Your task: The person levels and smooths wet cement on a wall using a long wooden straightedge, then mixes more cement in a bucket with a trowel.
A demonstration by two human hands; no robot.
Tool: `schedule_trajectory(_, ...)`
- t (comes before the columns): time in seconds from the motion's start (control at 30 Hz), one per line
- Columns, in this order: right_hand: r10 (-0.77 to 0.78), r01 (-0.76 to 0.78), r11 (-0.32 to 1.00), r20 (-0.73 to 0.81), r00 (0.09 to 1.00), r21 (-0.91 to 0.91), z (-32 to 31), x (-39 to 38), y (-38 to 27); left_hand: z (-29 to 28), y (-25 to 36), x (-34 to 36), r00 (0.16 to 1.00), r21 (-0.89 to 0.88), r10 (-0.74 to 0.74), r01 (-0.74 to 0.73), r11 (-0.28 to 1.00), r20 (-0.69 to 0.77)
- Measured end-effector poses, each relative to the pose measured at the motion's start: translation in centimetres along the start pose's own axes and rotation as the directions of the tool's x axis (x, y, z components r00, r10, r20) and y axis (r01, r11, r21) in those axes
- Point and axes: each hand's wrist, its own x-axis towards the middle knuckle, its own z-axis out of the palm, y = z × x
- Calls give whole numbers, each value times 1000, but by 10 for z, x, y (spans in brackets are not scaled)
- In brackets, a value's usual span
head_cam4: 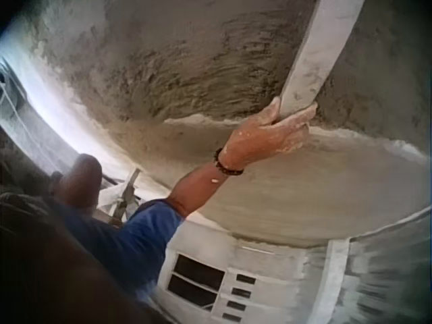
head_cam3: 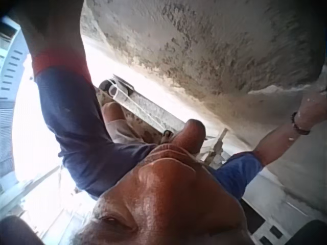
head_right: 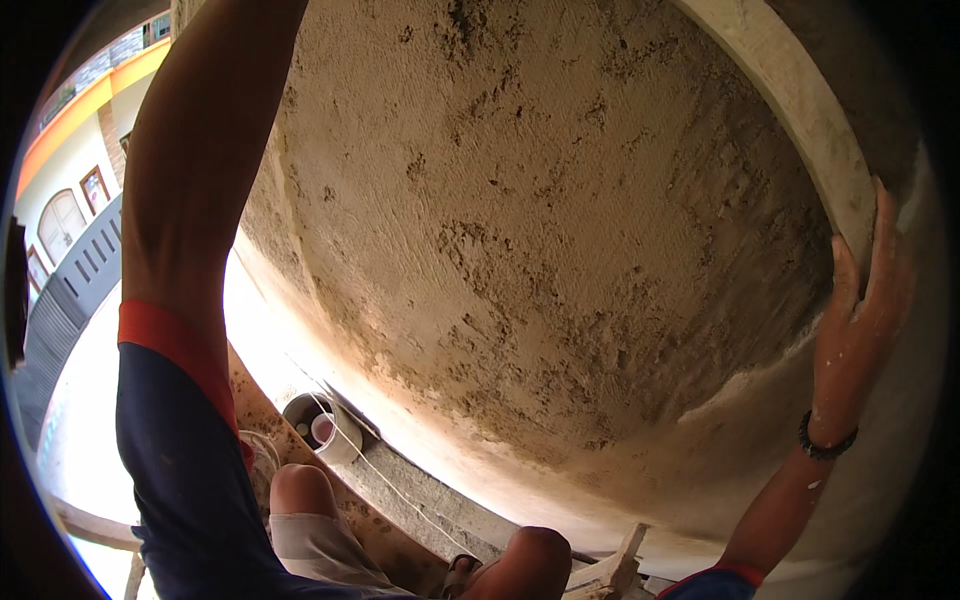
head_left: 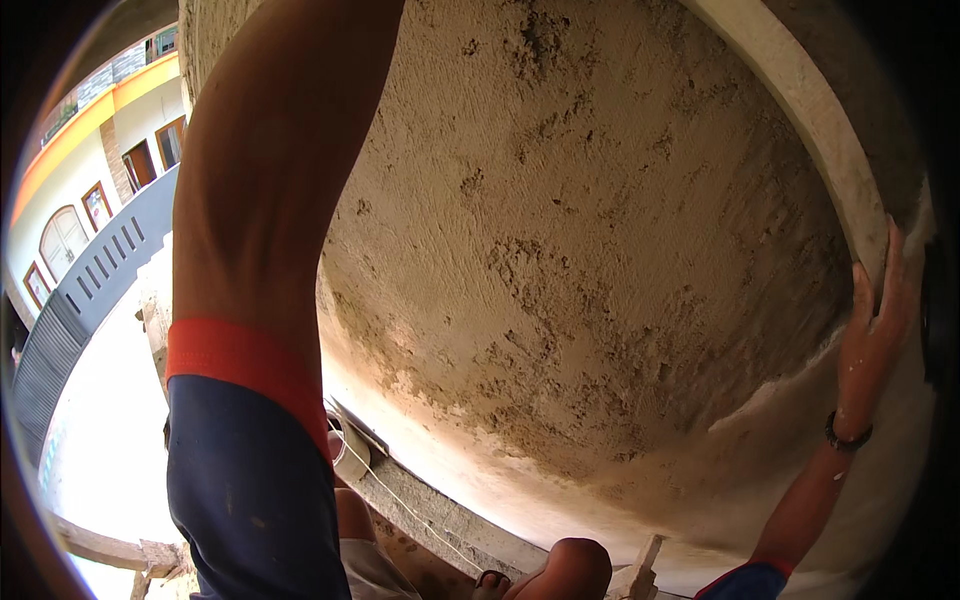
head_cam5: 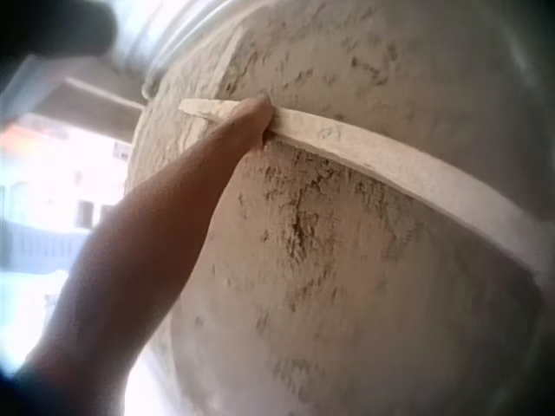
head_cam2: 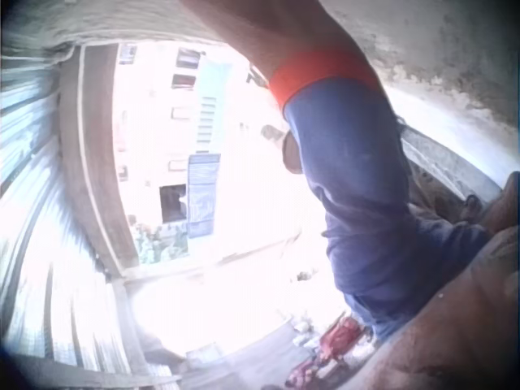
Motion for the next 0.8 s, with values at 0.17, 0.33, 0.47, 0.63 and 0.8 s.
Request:
schedule_trajectory(0.17, 116, -134, 988, 211, 971, 71, -12, -71, -46, -27, -44, -94, 945, 36, -213, 229, 973, -248)
schedule_trajectory(0.33, 114, -150, 986, 371, 922, 70, -31, -154, -61, -62, -115, -189, 948, 95, -316, 318, 943, -39)
schedule_trajectory(0.47, 87, -141, 987, 485, 870, 77, -28, -244, -78, -91, -175, -255, 917, 107, -399, 399, 911, -17)
schedule_trajectory(0.63, 8, -120, 979, 557, 831, 165, -28, -332, -97, -113, -241, -345, 830, 122, -519, 548, 827, -206)
schedule_trajectory(0.8, -59, -127, 961, 632, 773, 245, -29, -400, -116, -139, -314, -426, 748, 154, -616, 658, 738, -247)
